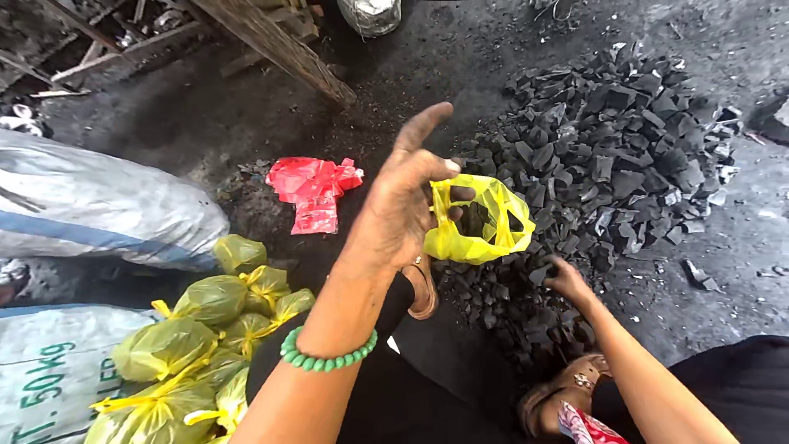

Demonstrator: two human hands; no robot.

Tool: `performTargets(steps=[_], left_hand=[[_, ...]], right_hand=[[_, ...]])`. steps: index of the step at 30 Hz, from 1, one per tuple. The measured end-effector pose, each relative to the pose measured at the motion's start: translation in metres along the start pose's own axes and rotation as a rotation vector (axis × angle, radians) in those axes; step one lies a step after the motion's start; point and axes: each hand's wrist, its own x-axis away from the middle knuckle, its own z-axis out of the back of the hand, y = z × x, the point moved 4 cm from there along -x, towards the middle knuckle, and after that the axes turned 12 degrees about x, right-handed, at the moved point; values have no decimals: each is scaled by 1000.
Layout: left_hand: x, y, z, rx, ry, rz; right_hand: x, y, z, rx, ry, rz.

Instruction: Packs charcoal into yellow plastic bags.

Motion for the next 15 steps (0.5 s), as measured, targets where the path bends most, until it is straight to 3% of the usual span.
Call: performTargets(steps=[5, 8, 10, 12, 15], left_hand=[[-7, -35, -28, -85, -85, 90], [-6, -49, -43, -94, -146, 163], [-6, -51, -49, -72, -163, 197], [-6, -49, -50, -16, -163, 189], [-5, -42, -48, 70, -162, 186]], right_hand=[[35, -78, 82, -657, 231, 153], [57, -136, 102, -762, 330, 377], [66, -160, 94, -466, 467, 562], [73, -171, 77, 25, 478, 691], [72, -165, 59, 535, 137, 639]])
